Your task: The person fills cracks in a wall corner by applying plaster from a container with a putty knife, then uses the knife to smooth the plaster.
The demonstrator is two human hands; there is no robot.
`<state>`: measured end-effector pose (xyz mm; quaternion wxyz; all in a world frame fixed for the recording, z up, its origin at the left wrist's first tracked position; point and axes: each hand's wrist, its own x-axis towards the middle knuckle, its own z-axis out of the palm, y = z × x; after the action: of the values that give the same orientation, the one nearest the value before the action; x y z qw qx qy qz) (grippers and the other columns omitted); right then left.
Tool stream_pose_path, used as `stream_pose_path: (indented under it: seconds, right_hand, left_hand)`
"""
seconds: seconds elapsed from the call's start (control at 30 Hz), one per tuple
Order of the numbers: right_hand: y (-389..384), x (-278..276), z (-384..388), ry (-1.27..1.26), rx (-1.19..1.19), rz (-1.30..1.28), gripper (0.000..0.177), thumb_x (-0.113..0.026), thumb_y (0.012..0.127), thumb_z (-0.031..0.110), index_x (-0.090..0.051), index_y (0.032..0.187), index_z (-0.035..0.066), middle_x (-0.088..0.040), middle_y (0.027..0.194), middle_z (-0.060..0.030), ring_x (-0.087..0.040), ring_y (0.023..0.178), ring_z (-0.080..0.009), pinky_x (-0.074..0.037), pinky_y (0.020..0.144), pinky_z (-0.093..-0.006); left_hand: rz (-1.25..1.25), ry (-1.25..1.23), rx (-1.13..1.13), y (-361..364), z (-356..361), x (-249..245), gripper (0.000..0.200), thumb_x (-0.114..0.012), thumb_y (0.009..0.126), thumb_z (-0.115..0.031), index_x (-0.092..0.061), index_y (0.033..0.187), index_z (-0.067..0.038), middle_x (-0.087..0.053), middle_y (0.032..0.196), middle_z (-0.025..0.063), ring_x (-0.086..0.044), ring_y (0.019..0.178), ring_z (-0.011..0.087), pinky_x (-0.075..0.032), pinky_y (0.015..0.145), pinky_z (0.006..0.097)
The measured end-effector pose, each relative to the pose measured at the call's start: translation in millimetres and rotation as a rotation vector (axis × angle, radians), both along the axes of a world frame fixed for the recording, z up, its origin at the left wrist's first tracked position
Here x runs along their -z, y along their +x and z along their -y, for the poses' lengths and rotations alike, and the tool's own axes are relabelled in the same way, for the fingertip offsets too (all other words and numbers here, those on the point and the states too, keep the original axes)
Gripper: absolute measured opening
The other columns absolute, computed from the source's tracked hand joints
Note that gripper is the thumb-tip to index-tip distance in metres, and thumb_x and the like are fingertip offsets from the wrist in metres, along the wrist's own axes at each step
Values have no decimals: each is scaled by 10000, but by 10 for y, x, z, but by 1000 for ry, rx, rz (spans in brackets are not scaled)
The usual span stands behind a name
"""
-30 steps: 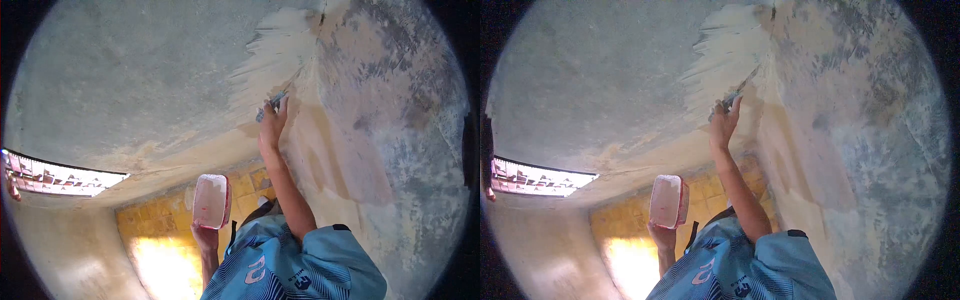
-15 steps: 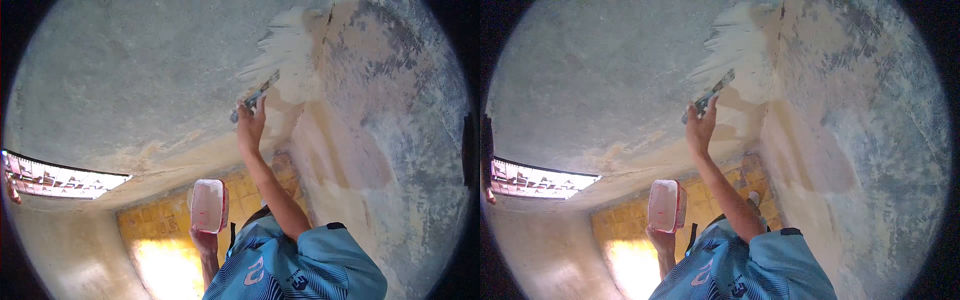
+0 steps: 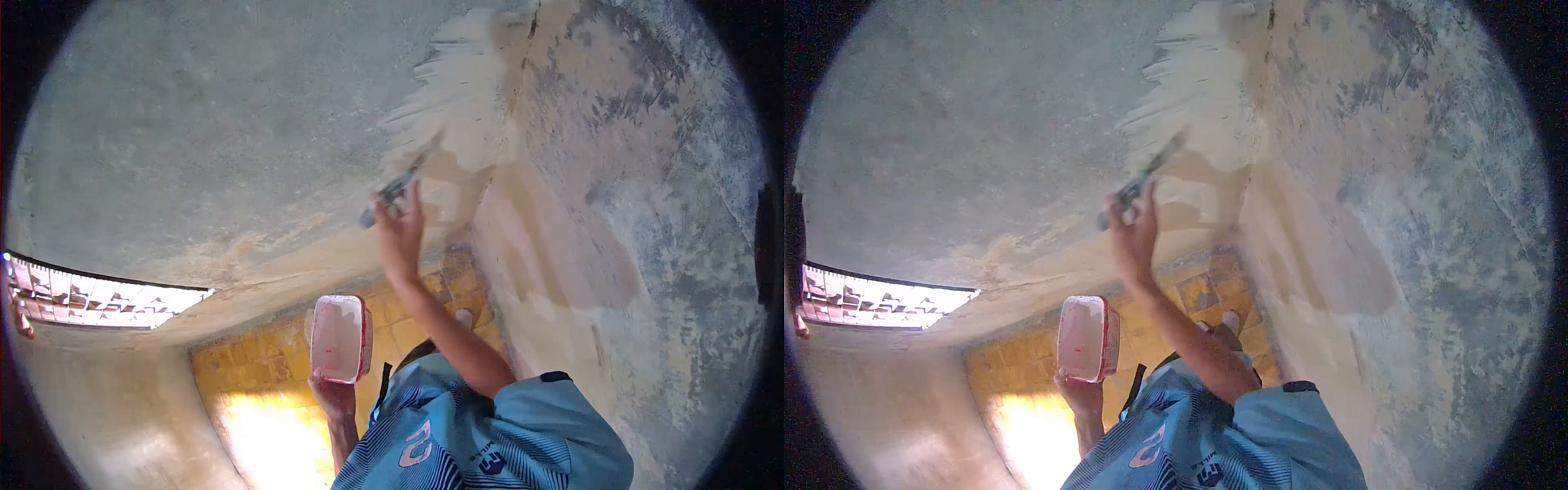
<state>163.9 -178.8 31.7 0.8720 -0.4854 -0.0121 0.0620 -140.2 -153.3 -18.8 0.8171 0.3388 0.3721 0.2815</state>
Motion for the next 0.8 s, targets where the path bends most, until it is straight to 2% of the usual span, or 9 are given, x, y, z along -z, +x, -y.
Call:
stream_pose_path:
  seconds: [0.07, 0.13, 0.23, 0.33, 0.47, 0.53, 0.67, 0.73, 0.8]
  right_hand:
    - [329, 38, 273, -50, 115, 44, 799, -654, 895, 92, -149, 1488, -83, -499, 1270, -195, -570, 998, -182, -516, 765, -268]
    - [731, 273, 452, -120, 170, 102, 793, -647, 891, 82, -151, 1486, -87, -477, 1318, -205, -567, 1014, -181, -512, 778, -270]
    - [947, 172, 577, -158, 212, 93, 798, -655, 887, 100, -160, 1482, -91, -466, 1348, -219, -568, 1047, -195, -509, 824, -290]
    - [1099, 329, 479, -235, 238, 124, 803, -666, 885, 143, -177, 1475, -97, -432, 1396, -257, -559, 1126, -251, -493, 900, -317]
    - [1007, 348, 302, -232, 209, 69, 794, -663, 891, 176, -193, 1465, -106, -360, 1450, -295, -506, 1228, -304, -466, 967, -343]
    - [919, 274, 235, -184, 167, 48, 782, -659, 892, 171, -201, 1461, -109, -348, 1456, -296, -495, 1240, -312, -463, 972, -347]
    - [710, 341, -33, -261, 190, 72, 772, -664, 881, 136, -214, 1461, -101, -399, 1410, -280, -527, 1183, -283, -470, 957, -358]
    - [526, 221, -126, -190, 152, 76, 766, -664, 878, 127, -220, 1461, -96, -418, 1388, -280, -532, 1175, -294, -462, 970, -372]
    - [340, 234, -306, -141, 118, 69, 773, -665, 878, 127, -214, 1465, -92, -408, 1397, -288, -497, 1232, -305, -433, 1009, -383]
  left_hand:
    - [3, -14, -12, -20, -11, 69, 719, -613, 792, -455, -420, 1373, -79, -483, 1327, 101, -490, 1214, 281, -475, 927, 472]
    - [3, -19, 3, 17, 23, 9, 719, -612, 792, -452, -416, 1375, -80, -485, 1326, 100, -490, 1214, 280, -476, 926, 469]
    - [1, 1, 24, 25, 35, 3, 718, -606, 795, -454, -413, 1378, -82, -487, 1326, 101, -491, 1214, 278, -476, 926, 467]
    - [-5, 12, 28, 20, 59, 7, 713, -596, 802, -461, -412, 1379, -85, -486, 1327, 102, -492, 1214, 275, -479, 921, 469]
    - [36, -27, 18, -35, 75, -41, 658, -600, 828, -402, -437, 1368, -63, -483, 1349, 102, -462, 1250, 268, -417, 1014, 448]
    - [25, -19, 7, -35, 85, -71, 672, -599, 827, -414, -430, 1375, -64, -479, 1354, 101, -461, 1250, 268, -419, 1008, 449]
    - [-9, -15, -34, -81, 123, -102, 696, -598, 823, -431, -417, 1390, -71, -471, 1362, 100, -461, 1250, 270, -426, 995, 449]
    - [1, 8, -37, -94, 120, -83, 702, -595, 822, -431, -409, 1398, -76, -469, 1365, 99, -459, 1251, 271, -430, 988, 453]
    - [2, 15, -42, -104, 128, -77, 707, -592, 822, -430, -402, 1405, -79, -467, 1368, 99, -457, 1253, 272, -433, 982, 456]
